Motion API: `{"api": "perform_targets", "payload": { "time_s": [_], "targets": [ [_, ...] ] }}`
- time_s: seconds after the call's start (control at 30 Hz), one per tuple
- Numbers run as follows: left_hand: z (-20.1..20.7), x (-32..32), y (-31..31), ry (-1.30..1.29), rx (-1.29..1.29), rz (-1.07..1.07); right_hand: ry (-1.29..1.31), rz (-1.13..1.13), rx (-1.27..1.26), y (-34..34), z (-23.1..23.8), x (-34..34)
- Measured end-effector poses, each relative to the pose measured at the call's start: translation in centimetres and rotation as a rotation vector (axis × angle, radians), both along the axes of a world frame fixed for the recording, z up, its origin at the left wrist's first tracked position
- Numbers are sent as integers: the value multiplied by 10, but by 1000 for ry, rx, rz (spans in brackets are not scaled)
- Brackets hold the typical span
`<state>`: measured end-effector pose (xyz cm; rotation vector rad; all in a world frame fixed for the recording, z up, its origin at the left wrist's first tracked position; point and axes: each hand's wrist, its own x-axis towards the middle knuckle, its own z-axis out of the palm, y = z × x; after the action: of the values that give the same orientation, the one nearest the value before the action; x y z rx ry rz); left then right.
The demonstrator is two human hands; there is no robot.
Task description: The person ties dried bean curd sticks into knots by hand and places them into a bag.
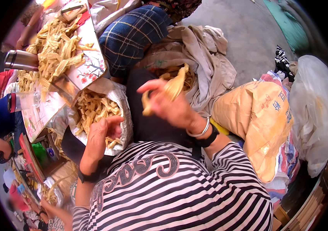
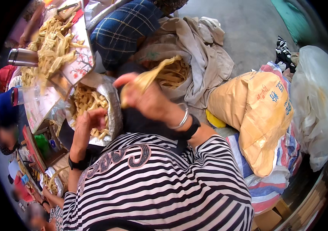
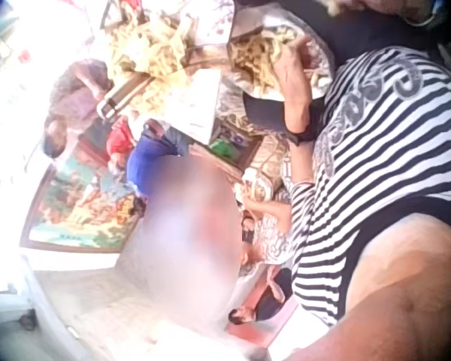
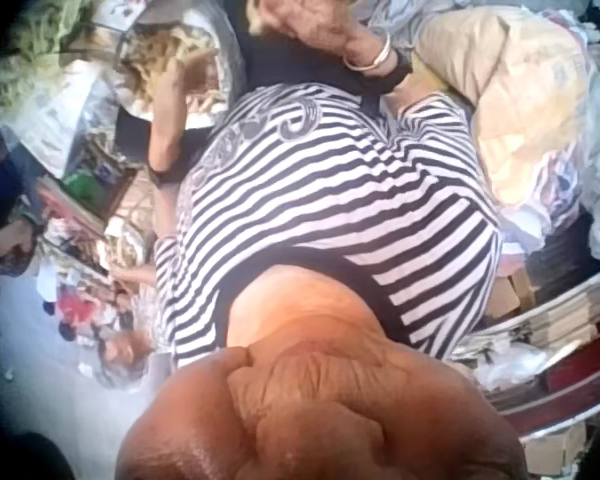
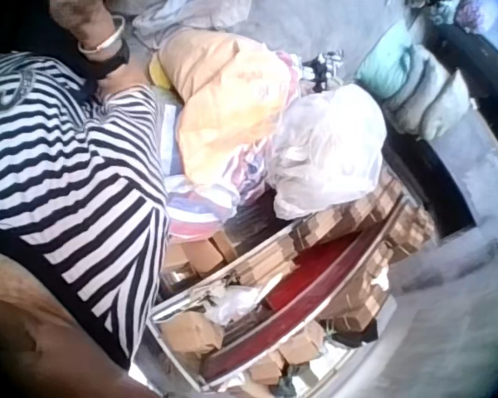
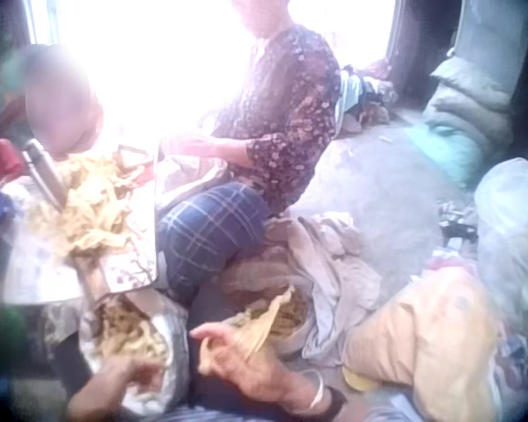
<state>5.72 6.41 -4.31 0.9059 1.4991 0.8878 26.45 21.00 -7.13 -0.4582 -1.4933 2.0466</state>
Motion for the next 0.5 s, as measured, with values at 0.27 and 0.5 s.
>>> {"api": "perform_targets", "payload": {
  "time_s": [0.27, 0.5],
  "targets": [
    [41, 28, -3, -918, -199, 169, 365, 471, 686, -77, 79, -55],
    [62, -46, -37, -1203, 781, 546, 437, 296, 620, -70, 85, -40]
  ]
}}
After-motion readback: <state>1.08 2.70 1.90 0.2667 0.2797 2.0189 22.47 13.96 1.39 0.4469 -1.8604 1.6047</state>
